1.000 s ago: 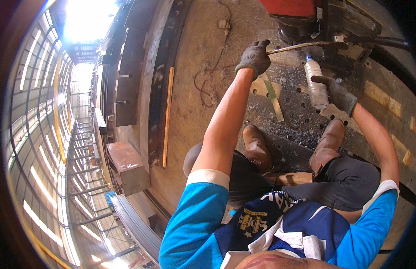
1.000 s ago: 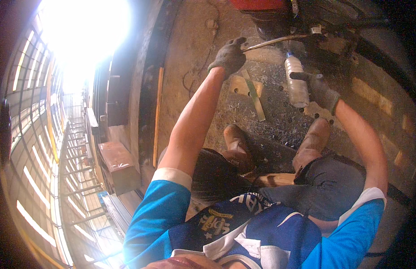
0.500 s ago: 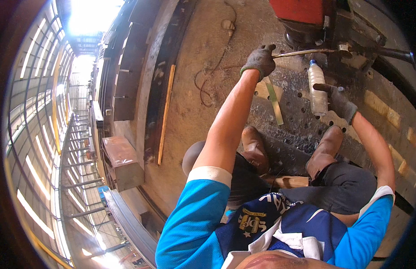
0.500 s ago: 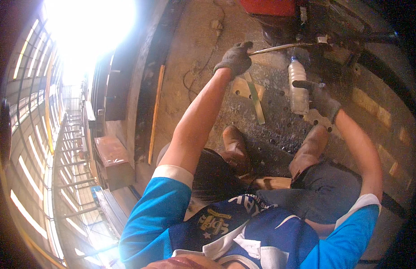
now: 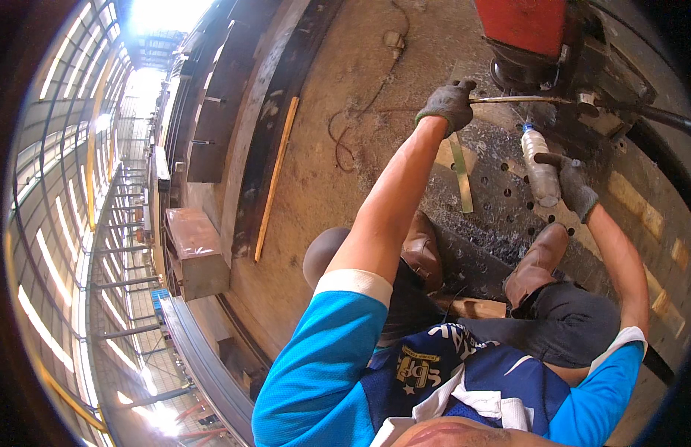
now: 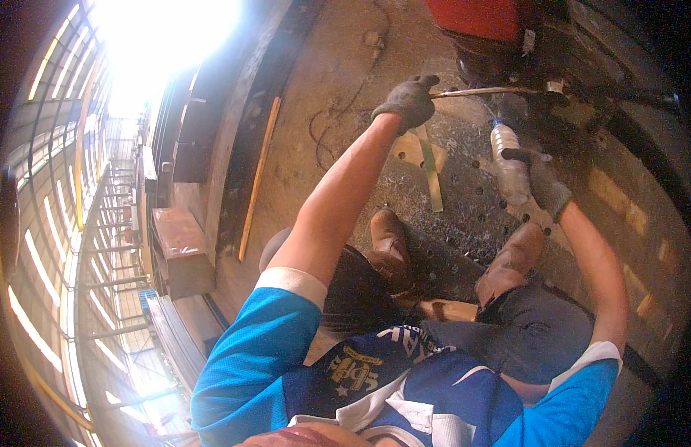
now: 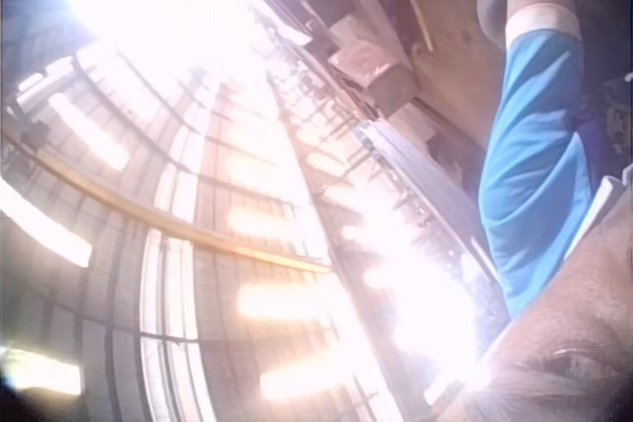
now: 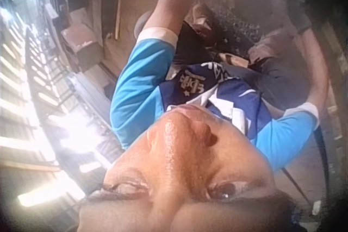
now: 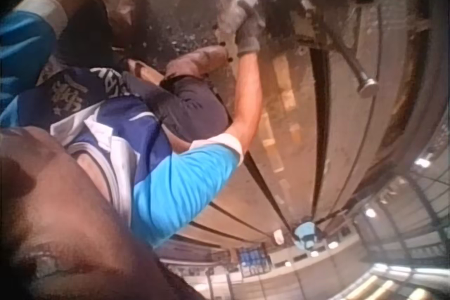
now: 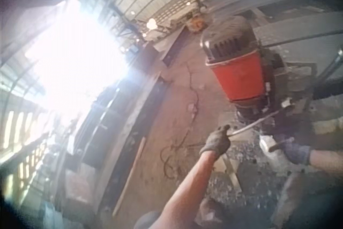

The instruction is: The person sits on the floor and operates a drill press to drill holes into a metal plate. They apply liquid from a bottle to the drilling area, adjust the plate, and clear metal shavings with a brush.

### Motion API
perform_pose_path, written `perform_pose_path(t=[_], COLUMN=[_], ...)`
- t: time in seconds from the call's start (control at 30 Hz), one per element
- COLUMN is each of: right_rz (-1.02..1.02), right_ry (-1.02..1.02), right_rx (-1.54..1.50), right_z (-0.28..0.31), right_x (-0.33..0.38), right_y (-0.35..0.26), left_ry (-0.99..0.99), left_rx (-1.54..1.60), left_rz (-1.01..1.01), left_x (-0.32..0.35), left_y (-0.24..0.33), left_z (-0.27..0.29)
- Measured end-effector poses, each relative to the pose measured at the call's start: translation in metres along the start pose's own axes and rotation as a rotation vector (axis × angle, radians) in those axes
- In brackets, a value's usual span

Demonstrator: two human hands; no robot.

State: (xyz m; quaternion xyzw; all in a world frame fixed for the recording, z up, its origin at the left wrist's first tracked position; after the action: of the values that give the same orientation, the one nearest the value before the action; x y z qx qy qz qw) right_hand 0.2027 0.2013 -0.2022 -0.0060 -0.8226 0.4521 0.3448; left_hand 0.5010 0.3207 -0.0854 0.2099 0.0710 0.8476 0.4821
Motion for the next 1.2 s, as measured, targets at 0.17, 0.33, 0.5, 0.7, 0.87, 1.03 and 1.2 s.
perform_pose_path(t=[0.17,0.33,0.5,0.7,0.87,1.03,1.2], right_rz=[-0.033,-0.043,-0.036,-0.083,-0.002,0.141,0.042], right_ry=[-0.016,-0.112,-0.084,-0.059,0.018,-0.002,-0.046], right_rx=[0.033,-0.026,-0.017,-0.014,0.143,0.148,0.117], right_z=[-0.014,-0.005,-0.019,-0.004,-0.009,0.016,0.012], right_x=[0.016,0.011,0.015,-0.001,0.005,-0.001,-0.007], right_y=[-0.009,-0.006,-0.005,0.004,0.002,0.013,0.015], left_ry=[-0.009,0.035,0.029,0.013,0.041,-0.104,0.203], left_rx=[-0.029,-0.035,-0.019,-0.012,0.024,-0.211,-0.375], left_rz=[-0.015,-0.055,-0.048,-0.052,-0.043,0.031,-0.178], left_x=[0.001,-0.006,-0.003,-0.008,-0.003,-0.012,-0.010], left_y=[-0.002,-0.006,-0.016,-0.010,-0.026,0.003,-0.007], left_z=[-0.001,-0.008,-0.012,-0.010,-0.019,-0.003,-0.013])
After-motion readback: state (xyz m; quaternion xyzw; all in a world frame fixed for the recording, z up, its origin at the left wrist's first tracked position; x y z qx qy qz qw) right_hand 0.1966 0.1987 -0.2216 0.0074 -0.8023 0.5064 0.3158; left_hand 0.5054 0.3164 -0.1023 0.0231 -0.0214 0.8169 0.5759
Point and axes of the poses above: each hand's wrist, its own x-axis away from the middle knuckle, its own z-axis out of the back of the hand, y = z × x, the point moved 1 cm from there along -x, towards the middle knuckle, and after that the axes turned 2 degrees about -y, right-handed, at the moved point
